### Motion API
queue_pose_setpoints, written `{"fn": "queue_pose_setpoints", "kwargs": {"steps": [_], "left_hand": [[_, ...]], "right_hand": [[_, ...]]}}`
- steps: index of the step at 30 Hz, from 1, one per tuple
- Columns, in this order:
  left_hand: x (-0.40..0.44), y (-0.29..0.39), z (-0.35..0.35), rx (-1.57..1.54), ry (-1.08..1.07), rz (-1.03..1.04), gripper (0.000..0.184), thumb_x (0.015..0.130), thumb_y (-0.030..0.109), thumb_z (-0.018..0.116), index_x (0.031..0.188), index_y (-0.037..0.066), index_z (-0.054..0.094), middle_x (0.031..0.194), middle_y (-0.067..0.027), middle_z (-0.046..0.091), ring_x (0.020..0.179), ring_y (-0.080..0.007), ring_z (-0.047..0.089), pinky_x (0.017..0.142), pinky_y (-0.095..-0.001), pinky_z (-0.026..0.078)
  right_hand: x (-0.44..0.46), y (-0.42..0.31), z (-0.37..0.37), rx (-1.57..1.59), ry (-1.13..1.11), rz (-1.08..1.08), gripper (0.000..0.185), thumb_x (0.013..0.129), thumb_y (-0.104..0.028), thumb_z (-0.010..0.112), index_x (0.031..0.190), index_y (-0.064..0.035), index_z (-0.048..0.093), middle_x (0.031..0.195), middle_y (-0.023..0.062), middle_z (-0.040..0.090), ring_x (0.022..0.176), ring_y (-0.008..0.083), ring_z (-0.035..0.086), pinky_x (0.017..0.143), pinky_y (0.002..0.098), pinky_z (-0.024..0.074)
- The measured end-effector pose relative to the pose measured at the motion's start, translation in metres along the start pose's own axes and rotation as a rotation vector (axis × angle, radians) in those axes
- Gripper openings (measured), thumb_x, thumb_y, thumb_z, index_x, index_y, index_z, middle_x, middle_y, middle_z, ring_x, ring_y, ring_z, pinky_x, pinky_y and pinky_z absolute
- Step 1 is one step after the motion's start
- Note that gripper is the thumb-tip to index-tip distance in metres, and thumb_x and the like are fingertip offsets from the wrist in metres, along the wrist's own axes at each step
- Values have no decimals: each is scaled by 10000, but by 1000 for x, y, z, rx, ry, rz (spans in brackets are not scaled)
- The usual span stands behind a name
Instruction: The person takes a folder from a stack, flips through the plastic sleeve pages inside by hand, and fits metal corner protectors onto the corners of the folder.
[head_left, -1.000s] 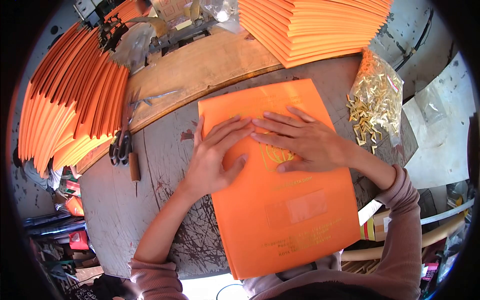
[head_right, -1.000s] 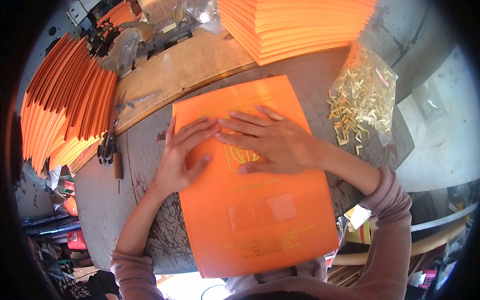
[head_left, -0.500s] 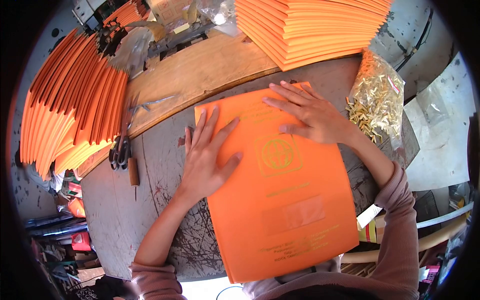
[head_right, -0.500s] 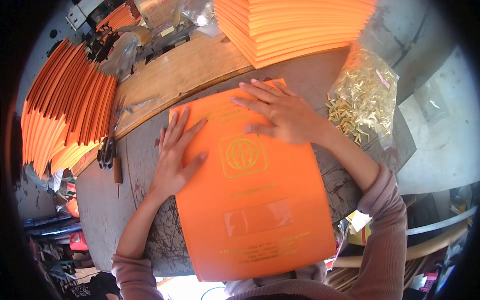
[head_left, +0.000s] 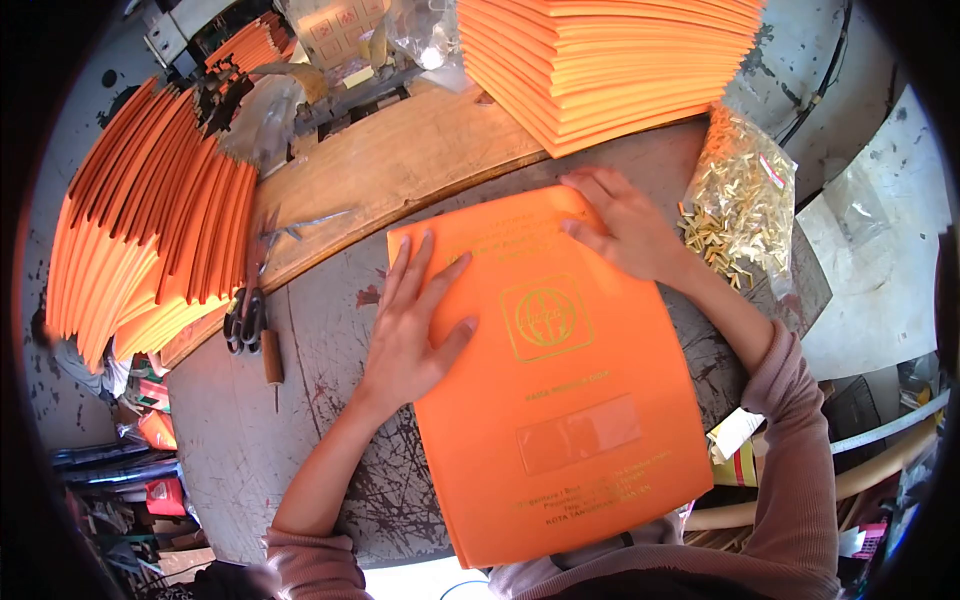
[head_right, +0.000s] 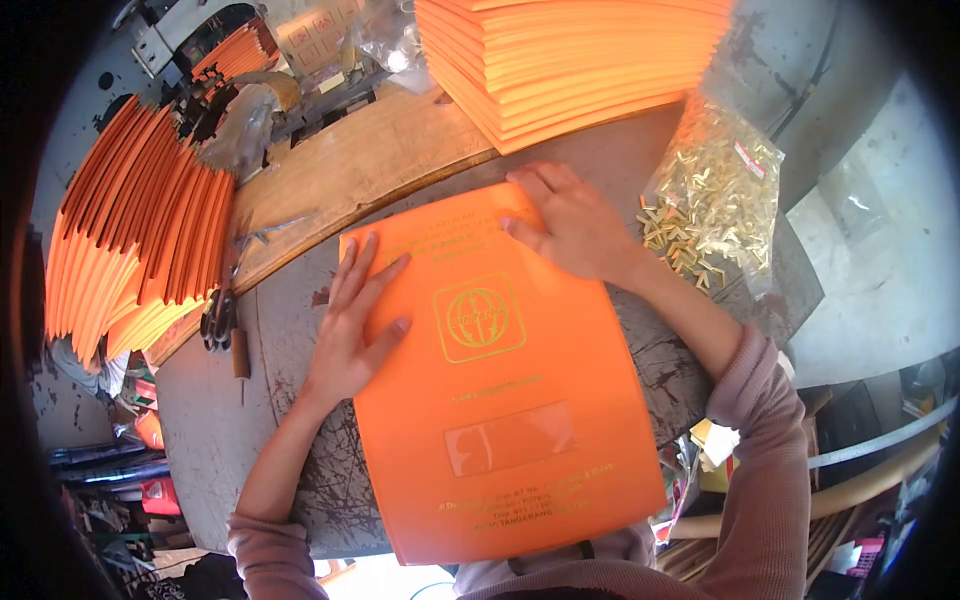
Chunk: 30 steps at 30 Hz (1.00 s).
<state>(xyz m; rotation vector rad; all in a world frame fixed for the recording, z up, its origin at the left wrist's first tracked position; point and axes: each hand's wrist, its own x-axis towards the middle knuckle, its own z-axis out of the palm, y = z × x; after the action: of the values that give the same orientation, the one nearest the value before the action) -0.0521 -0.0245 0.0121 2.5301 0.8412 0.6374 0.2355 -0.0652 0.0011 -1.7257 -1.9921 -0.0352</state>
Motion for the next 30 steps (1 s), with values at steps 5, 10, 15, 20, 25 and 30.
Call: {"fn": "queue_pose_setpoints", "kwargs": {"steps": [5,10,15,20,25,30], "left_hand": [[-6,12,-2,191,-61,24,596,802,281,635,1344,123,441,1480,-165,247,1392,-357,148,1065,-595,136],[-41,117,-9,269,-593,472,810,773,567,590,1404,139,318,1463,-198,243,1361,-367,218,972,-717,172],[-93,130,20,389,-472,630,685,832,436,498,1441,269,234,1499,-160,163,1370,-334,205,941,-711,247],[-89,114,-1,497,-532,654,651,831,346,473,1436,321,232,1507,-123,173,1356,-306,243,921,-700,291],[-75,128,-30,582,-747,607,692,846,249,490,1453,331,169,1491,-142,200,1305,-340,331,835,-655,401],[-93,133,-45,871,-633,396,705,838,198,515,1433,400,196,1433,-159,314,1150,-381,489,739,-481,537]], "right_hand": [[-2,-1,2,-136,30,-10,539,880,-451,508,1231,-44,473,1218,139,490,1161,274,468,919,418,386],[-2,-4,-2,-164,-1,3,508,894,-423,496,1251,-65,446,1236,127,467,1142,285,474,903,435,386],[-3,-2,-2,-171,-34,27,533,897,-448,477,1264,-63,445,1238,138,461,1150,301,468,913,442,384],[-9,6,-23,-192,-84,117,536,898,-465,466,1228,-44,477,1203,172,470,1146,331,464,924,459,386],[-7,4,-28,-242,-179,167,541,896,-483,463,1154,-10,509,1167,202,484,1129,366,466,941,468,383],[-10,-6,-42,-117,-170,249,548,894,-481,472,1063,33,553,1060,232,554,1058,382,519,912,453,409]]}}
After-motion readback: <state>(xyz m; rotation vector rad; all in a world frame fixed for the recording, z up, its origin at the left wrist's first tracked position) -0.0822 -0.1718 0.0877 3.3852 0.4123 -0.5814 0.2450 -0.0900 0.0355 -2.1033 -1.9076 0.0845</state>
